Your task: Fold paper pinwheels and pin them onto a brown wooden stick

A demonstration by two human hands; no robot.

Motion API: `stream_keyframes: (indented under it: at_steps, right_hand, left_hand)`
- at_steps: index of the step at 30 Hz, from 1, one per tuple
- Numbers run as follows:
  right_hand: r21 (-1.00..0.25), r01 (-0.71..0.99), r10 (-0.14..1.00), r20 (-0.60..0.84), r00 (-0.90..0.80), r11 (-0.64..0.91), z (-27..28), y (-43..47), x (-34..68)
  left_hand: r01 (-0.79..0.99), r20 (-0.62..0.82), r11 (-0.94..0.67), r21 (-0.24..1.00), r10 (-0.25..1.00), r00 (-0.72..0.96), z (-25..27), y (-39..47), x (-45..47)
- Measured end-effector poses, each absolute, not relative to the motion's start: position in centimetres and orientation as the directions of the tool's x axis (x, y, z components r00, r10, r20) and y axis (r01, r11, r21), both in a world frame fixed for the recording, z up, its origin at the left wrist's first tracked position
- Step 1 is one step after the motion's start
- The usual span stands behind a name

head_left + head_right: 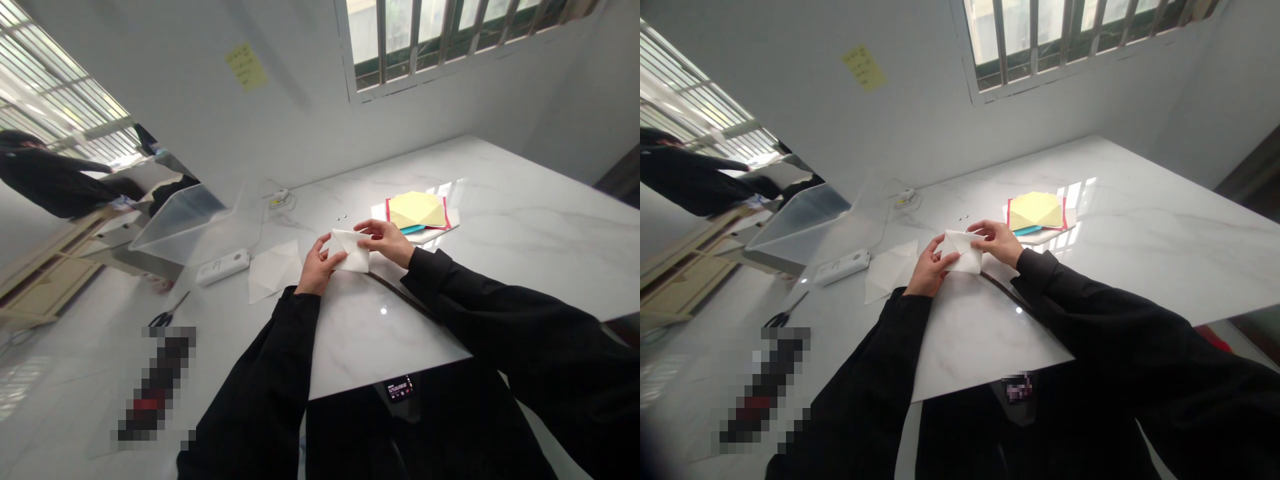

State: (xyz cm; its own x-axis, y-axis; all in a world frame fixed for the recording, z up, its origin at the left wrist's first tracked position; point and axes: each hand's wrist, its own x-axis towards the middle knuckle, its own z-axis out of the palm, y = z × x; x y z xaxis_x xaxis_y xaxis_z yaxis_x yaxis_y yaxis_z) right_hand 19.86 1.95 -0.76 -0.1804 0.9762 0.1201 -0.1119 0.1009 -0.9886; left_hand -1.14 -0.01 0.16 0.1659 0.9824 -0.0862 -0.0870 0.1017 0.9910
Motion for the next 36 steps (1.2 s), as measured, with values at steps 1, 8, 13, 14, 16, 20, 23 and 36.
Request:
stream_keyframes:
  at_steps: [1, 8, 13, 14, 16, 20, 23, 36]
  right_hand:
    - [-0.989, -0.102, 0.977, 0.12, -0.177, 0.103, -0.8, 2.0, 19.9]
    - [-0.991, -0.093, 0.969, 0.119, -0.217, 0.1, -0.5, 1.7, 20.0]
    - [-0.977, -0.214, 0.96, 0.038, -0.279, -0.023, -0.4, 1.3, 19.7]
    - [-0.97, -0.238, 0.957, 0.021, -0.29, -0.051, -0.4, 1.2, 19.6]
    - [-0.958, -0.268, 0.948, -0.012, -0.317, -0.102, -0.5, 1.0, 19.5]
    - [-0.957, -0.252, 0.932, -0.046, -0.359, -0.144, -0.7, 0.6, 19.2]
    - [-0.968, -0.214, 0.934, -0.049, -0.355, -0.132, -0.9, 0.5, 19.1]
    - [-0.968, -0.227, 0.951, -0.036, -0.307, -0.11, -0.9, 0.5, 18.9]
  left_hand:
    - [-0.087, -0.08, 0.093, 0.992, 0.985, 0.15, 0.2, 0.1, -1.2]
    - [-0.069, -0.032, 0.042, 0.997, 0.991, 0.132, -0.1, 0.3, -1.4]
    - [-0.031, 0.011, -0.006, 0.999, 0.986, 0.165, -0.4, 0.5, -1.6]
    - [-0.034, 0.019, -0.013, 0.999, 0.986, 0.165, -0.5, 0.5, -1.6]
    - [-0.043, 0.037, -0.03, 0.999, 0.986, 0.163, -0.5, 0.5, -1.5]
    - [-0.046, 0.086, -0.079, 0.996, 0.983, 0.165, -0.5, 0.5, -1.3]
    - [-0.028, 0.107, -0.103, 0.994, 0.979, 0.172, -0.4, 0.4, -1.1]
    - [-0.126, 0.045, -0.026, 0.992, 0.987, 0.153, 0.0, 0.1, -0.8]
